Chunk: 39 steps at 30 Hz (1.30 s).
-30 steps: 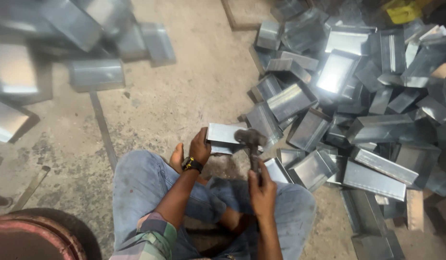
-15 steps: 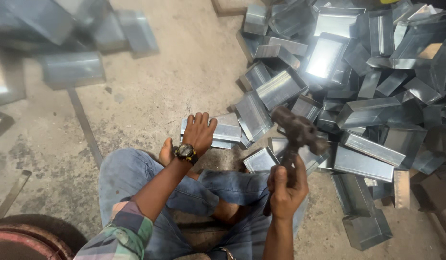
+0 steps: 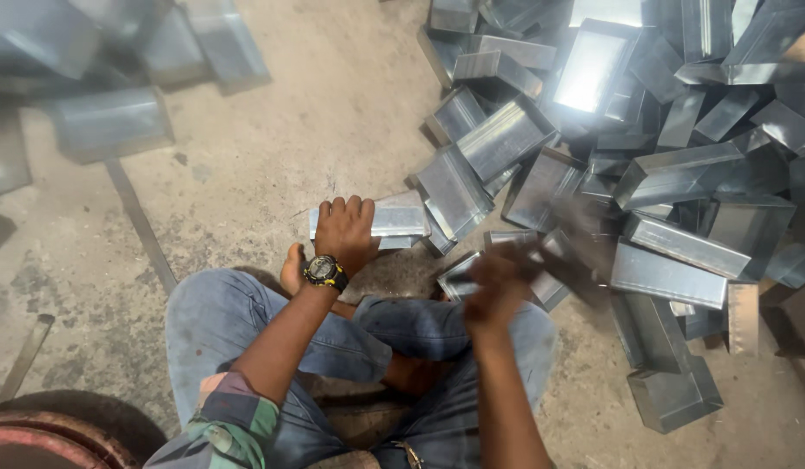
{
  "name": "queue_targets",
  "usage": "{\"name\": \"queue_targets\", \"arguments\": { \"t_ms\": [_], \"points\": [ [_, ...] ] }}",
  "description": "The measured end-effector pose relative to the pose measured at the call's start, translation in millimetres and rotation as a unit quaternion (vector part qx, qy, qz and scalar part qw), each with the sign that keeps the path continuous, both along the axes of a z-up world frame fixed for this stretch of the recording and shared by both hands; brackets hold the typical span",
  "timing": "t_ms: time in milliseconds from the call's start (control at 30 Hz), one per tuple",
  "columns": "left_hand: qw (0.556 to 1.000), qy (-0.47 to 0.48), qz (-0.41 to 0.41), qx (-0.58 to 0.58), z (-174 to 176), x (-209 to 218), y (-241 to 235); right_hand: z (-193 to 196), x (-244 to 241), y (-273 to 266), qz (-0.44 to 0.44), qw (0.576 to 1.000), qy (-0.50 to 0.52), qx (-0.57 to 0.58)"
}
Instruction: The person uses a hammer to shape and flatten metal boxes by striking them against a metal block while sitting on the floor.
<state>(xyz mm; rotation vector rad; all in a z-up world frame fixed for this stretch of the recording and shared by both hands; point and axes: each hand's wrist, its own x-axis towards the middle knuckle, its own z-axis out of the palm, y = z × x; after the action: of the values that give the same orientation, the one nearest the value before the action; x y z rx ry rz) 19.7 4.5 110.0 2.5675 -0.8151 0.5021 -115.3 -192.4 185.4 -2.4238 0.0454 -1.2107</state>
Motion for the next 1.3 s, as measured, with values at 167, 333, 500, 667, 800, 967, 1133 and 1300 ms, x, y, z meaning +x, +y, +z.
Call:
{"name": "queue_targets", "arguments": {
  "t_ms": [167,333,500,667,800,967,1133,1300],
  "points": [
    [0.999,0.022,0.009,0.034,2,-2,0,-6,-7,-3,-0.085,0.852,0.433,0.282],
    [0.999,0.001,0.011,0.032,2,0,1,80,-42,-8,0.036,0.950,0.044,0.308],
    [0.999,0.021,0.020,0.044,-3,-3,-3,103,-31,-19,0.165,0.889,-0.210,0.371],
    [0.998,0.025,0.025,0.051,-6,-6,2,10,6,-3,0.084,0.983,-0.001,0.162],
    [0.997,0.007,0.032,0.075,-1,1,2,-22,-19,6,-0.023,0.937,0.320,0.142],
    [0.999,0.002,0.009,0.049,-8,-2,9,12,-58,-6,-0.017,0.953,0.117,0.280],
    [0.997,-0.004,0.027,0.068,-6,2,3,12,-36,17,0.044,0.960,-0.010,0.277],
    [0.998,-0.006,0.017,0.054,-12,-4,5,-16,-28,29,-0.024,0.946,0.276,0.169]
  ]
}}
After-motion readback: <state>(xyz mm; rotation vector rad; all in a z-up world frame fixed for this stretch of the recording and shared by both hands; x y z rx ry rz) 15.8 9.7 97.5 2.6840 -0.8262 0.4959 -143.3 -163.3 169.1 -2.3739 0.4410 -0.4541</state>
